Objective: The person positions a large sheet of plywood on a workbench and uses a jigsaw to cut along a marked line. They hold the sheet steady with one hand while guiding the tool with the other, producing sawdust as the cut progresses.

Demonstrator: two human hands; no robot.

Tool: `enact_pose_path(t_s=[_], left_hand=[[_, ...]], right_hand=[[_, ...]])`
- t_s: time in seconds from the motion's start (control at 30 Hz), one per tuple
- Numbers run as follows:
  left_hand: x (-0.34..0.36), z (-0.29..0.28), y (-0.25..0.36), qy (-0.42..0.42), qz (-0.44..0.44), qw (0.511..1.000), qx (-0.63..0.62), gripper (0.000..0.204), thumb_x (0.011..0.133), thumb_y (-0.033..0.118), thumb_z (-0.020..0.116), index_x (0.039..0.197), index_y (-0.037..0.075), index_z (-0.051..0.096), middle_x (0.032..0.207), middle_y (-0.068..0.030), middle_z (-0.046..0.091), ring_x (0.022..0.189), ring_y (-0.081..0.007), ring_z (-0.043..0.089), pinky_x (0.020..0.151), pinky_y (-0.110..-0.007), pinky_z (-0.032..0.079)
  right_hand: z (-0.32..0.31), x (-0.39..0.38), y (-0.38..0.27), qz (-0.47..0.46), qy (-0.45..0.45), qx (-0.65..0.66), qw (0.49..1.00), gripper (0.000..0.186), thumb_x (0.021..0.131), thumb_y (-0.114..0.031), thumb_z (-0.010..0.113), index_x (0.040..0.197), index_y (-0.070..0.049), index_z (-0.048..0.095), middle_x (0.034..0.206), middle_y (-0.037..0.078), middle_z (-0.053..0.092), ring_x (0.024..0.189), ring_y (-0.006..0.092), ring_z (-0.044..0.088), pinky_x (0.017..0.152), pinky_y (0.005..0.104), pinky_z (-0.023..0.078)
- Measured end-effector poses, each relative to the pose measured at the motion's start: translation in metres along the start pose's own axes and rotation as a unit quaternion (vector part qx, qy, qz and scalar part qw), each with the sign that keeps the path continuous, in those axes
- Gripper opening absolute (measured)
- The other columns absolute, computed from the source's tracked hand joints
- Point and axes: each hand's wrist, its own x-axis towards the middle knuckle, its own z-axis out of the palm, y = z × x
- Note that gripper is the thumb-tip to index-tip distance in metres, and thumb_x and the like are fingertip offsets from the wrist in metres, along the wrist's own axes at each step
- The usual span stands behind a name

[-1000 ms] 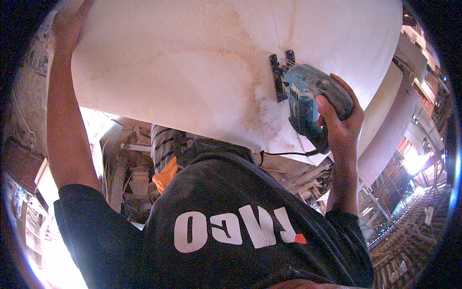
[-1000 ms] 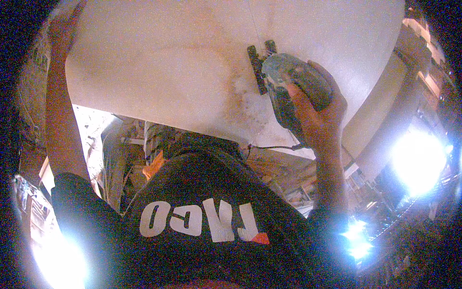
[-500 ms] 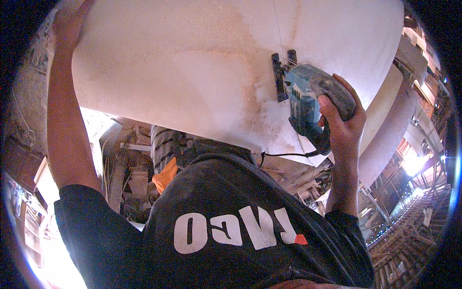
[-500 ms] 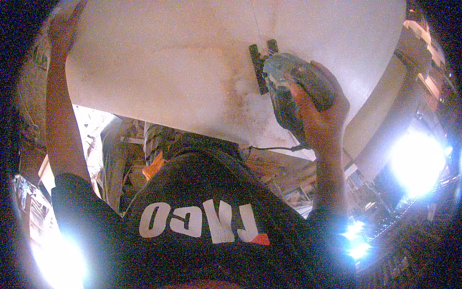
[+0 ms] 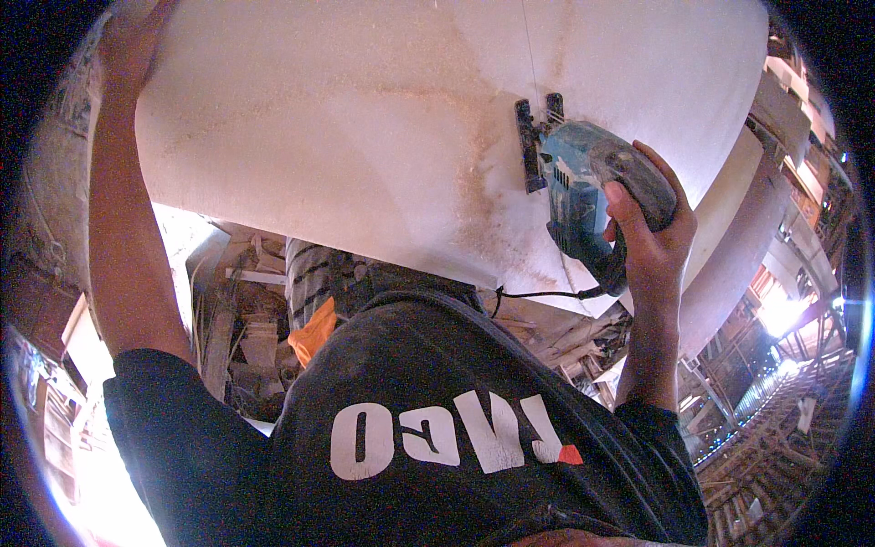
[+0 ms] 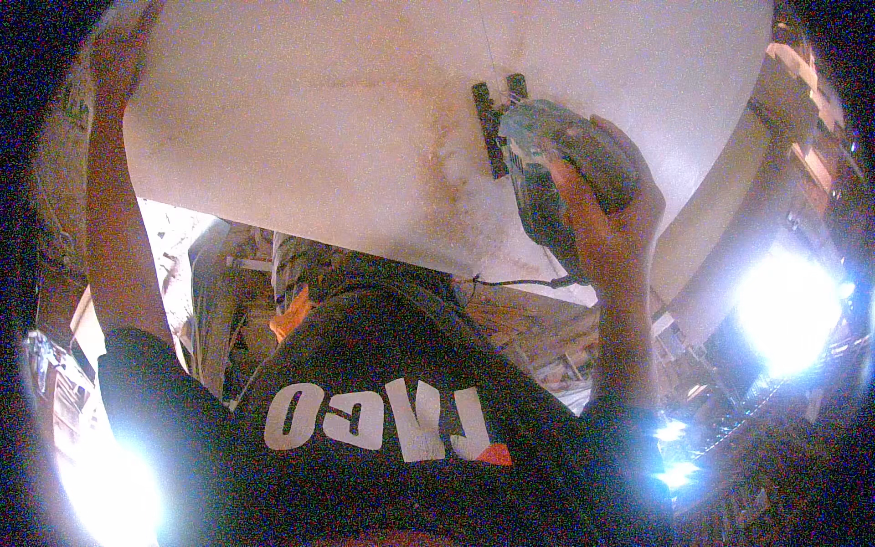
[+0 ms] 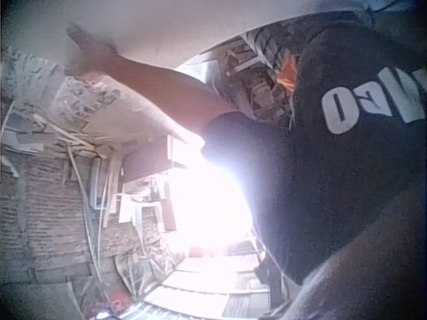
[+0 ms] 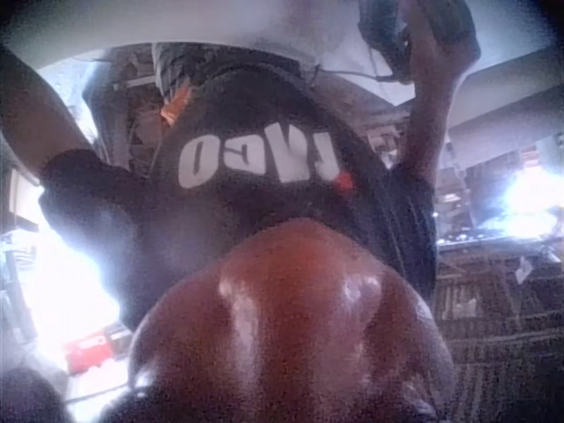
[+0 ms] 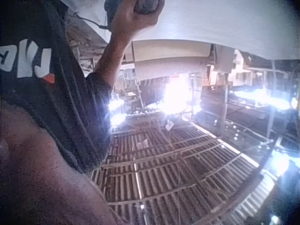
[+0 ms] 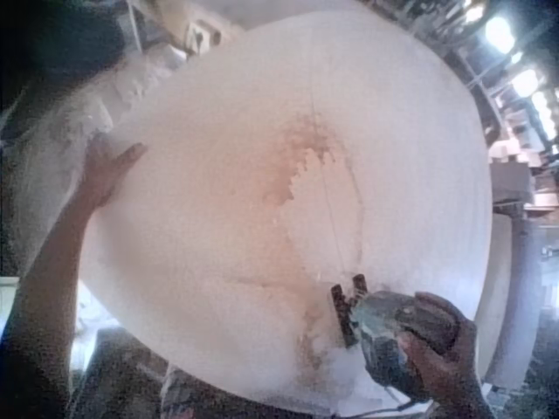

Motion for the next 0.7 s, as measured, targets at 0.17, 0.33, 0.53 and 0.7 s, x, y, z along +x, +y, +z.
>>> enact_pose_path(t_s=[0.17, 0.33, 0.53, 0.7], left_hand=[[0.004, 0.001, -0.005, -0.008, 0.021, 1.0, 0.004, 0.126, 0.066, 0.068, 0.091, 0.155, -0.003, 0.036, 0.141, -0.0325, 0.054, 0.126, -0.0489, 0.057, 0.11, -0.056, 0.047], [-0.005, -0.005, 0.006, -0.009, 0.028, 0.999, -0.015, 0.12, 0.068, 0.065, 0.091, 0.15, -0.005, 0.04, 0.136, -0.0328, 0.057, 0.122, -0.0495, 0.06, 0.106, -0.057, 0.05], [-0.007, -0.005, 0.007, 0.022, 0.07, 0.997, 0.035, 0.117, 0.068, 0.066, 0.09, 0.144, -0.011, 0.045, 0.129, -0.0345, 0.063, 0.117, -0.0522, 0.063, 0.103, -0.058, 0.051], [0.004, 0.004, -0.014, 0.072, 0.105, 0.991, 0.051, 0.119, 0.067, 0.07, 0.089, 0.144, -0.011, 0.047, 0.125, -0.0352, 0.065, 0.115, -0.0532, 0.064, 0.105, -0.057, 0.051]], right_hand=[[0.0, -0.001, -0.002, 0.01, -0.004, 0.015, 1.0, 0.056, 0.093, -0.016, 0.081, 0.142, 0.002, 0.06, 0.094, 0.008, 0.072, 0.066, 0.0102, 0.063, 0.058, 0.0236, 0.052], [-0.001, 0.0, -0.005, 0.009, -0.007, 0.015, 1.0, 0.056, 0.094, -0.017, 0.081, 0.142, 0.003, 0.06, 0.096, 0.009, 0.072, 0.067, 0.0106, 0.063, 0.058, 0.0237, 0.052], [-0.005, 0.003, 0.001, -0.02, -0.005, -0.015, 1.0, 0.055, 0.094, -0.016, 0.08, 0.142, 0.004, 0.06, 0.095, 0.009, 0.072, 0.066, 0.0107, 0.062, 0.057, 0.0236, 0.051], [-0.005, 0.006, -0.004, -0.016, -0.01, -0.022, 1.0, 0.054, 0.094, -0.013, 0.079, 0.142, 0.004, 0.059, 0.094, 0.009, 0.072, 0.064, 0.0105, 0.062, 0.057, 0.0234, 0.051]])
